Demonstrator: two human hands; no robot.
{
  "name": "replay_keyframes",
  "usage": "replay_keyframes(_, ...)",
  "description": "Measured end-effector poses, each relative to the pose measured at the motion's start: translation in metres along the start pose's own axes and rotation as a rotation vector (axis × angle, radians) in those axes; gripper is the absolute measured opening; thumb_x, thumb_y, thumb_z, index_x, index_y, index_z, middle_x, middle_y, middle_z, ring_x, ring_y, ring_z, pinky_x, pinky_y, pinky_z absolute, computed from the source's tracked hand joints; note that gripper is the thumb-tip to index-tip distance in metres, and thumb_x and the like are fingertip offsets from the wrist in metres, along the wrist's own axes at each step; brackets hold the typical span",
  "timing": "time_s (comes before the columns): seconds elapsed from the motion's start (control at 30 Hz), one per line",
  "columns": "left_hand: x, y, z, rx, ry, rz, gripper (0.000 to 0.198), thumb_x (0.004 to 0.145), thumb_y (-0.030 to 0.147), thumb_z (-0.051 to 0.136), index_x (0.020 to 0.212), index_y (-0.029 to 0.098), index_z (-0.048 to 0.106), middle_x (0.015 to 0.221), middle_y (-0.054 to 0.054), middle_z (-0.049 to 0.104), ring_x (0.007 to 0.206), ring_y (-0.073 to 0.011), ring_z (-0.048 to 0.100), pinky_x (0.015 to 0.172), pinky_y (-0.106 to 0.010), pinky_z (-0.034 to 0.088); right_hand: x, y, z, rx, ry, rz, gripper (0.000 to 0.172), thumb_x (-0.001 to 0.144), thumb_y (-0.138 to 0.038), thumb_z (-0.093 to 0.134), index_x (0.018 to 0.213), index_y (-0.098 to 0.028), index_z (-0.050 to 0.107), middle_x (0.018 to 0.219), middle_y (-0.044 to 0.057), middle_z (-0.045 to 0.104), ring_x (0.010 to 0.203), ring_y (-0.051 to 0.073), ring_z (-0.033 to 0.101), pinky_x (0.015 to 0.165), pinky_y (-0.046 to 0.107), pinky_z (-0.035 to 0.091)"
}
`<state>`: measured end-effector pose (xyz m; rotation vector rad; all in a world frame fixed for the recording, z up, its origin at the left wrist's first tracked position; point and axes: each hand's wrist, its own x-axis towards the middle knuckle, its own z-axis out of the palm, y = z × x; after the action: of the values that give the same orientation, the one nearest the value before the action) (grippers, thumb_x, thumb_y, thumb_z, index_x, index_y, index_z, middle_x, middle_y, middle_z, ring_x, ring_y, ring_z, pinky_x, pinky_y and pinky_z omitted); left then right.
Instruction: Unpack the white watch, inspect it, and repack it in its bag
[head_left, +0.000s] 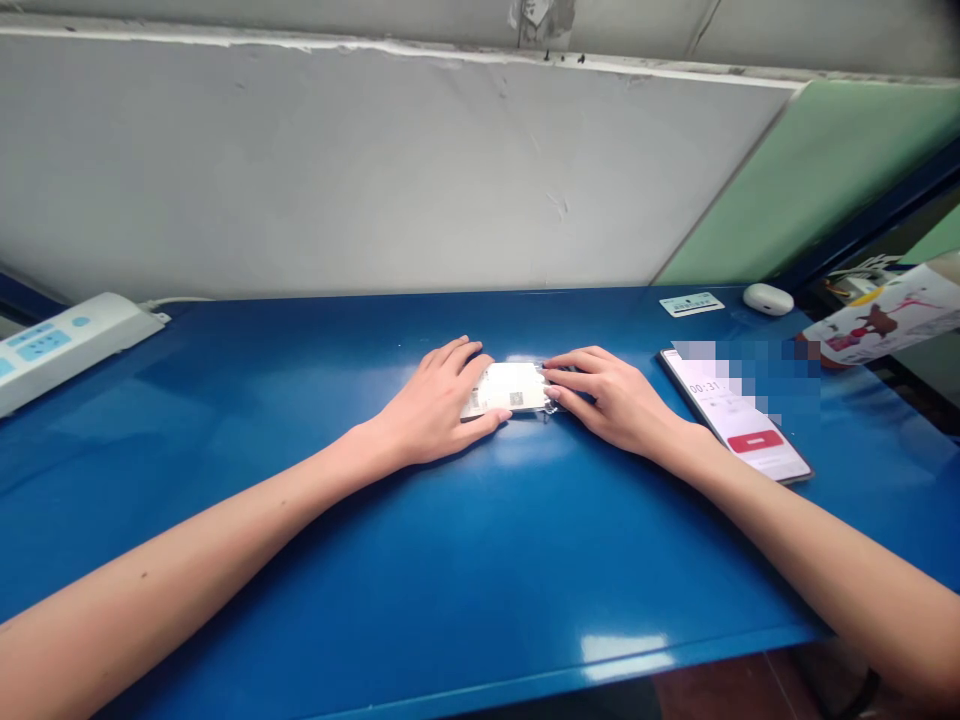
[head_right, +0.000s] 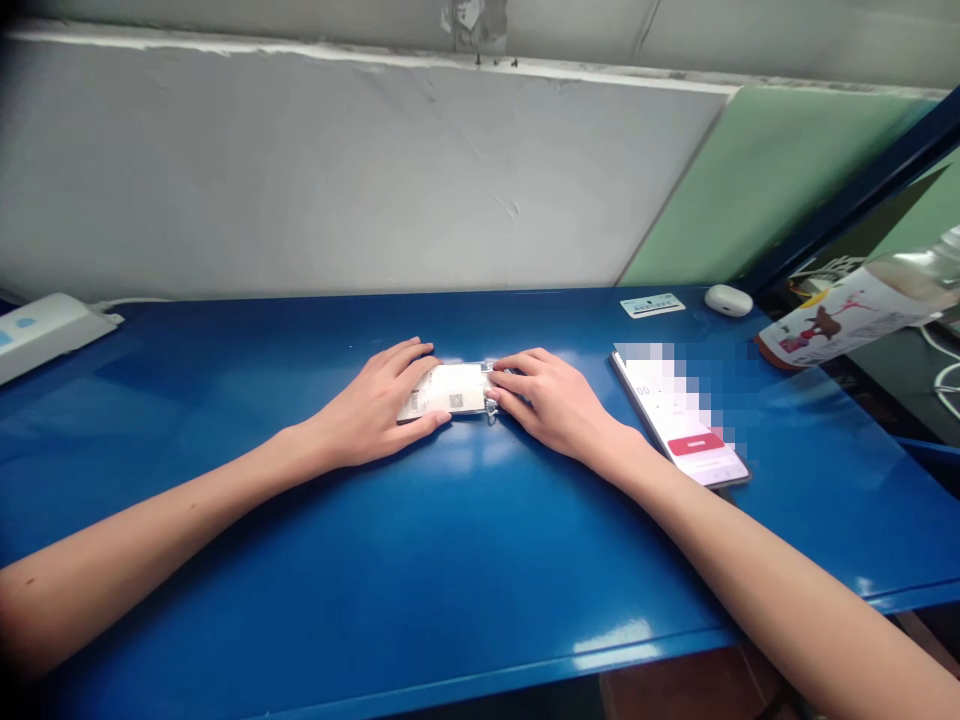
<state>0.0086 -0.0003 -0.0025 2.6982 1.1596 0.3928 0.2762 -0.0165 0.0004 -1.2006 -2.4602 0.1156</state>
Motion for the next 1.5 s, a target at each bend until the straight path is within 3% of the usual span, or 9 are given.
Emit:
replay_keyframes(0.23, 0.0, -0.001, 0.001, -0.032, 0.013, 0.022, 0.057, 0.1, 0.054, 0.044, 0.138, 0.012, 0.047, 0.148, -0.022, 0.048, 0.145, -0.0388, 0.036, 0.116, -0.057, 0.033, -0.002, 0.003, 0.005, 0.056, 0.016, -0.01, 0.036, 0.102, -0.038, 0.048, 0.127, -0.023, 0.069, 0.137, 0.014, 0.064, 0.123, 0.032, 0.06, 0.101, 0.053, 0.053)
replay_keyframes(0.47, 0.0, -0.002, 0.001, -0.05, 0.016, 0.067, 0.055, 0.102, 0.054, 0.041, 0.137, 0.012, 0.047, 0.147, -0.022, 0.049, 0.143, -0.0379, 0.039, 0.114, -0.055, 0.035, -0.005, 0.005, 0.008, 0.198, 0.027, 0.043, 0.034, 0.095, -0.036, 0.062, 0.121, -0.019, 0.072, 0.151, 0.019, 0.05, 0.139, 0.033, 0.049, 0.109, 0.053, 0.049)
replay_keyframes(0.8, 0.002, 0.001, -0.002, -0.07, 0.016, 0.105, 0.057, 0.097, 0.051, 0.053, 0.138, 0.012, 0.048, 0.143, -0.02, 0.054, 0.138, -0.0366, 0.045, 0.116, -0.055, 0.032, -0.003, -0.002, 0.004, 0.249, 0.099, -0.053, 0.013, 0.092, -0.025, 0.064, 0.099, -0.021, 0.075, 0.137, 0.015, 0.064, 0.127, 0.031, 0.059, 0.102, 0.051, 0.054)
replay_keyframes(1.13, 0.0, 0.0, 0.0, -0.043, 0.074, 0.086, 0.064, 0.095, 0.053, 0.053, 0.138, 0.006, 0.05, 0.143, -0.025, 0.053, 0.138, -0.04, 0.044, 0.113, -0.057, 0.037, 0.0, 0.003, 0.002, 0.172, 0.124, -0.128, 0.015, 0.093, -0.025, 0.064, 0.102, -0.017, 0.073, 0.135, 0.02, 0.064, 0.125, 0.034, 0.06, 0.1, 0.054, 0.054)
replay_keyframes(1.5, 0.0, 0.0, 0.003, -0.03, 0.101, 0.067, 0.063, 0.096, 0.049, 0.053, 0.139, 0.004, 0.049, 0.146, -0.025, 0.05, 0.141, -0.0388, 0.041, 0.115, -0.054, 0.037, 0.002, 0.013, -0.013, 0.09, 0.036, -0.147, 0.02, 0.093, -0.029, 0.066, 0.108, -0.017, 0.073, 0.136, 0.014, 0.065, 0.128, 0.032, 0.057, 0.107, 0.052, 0.051)
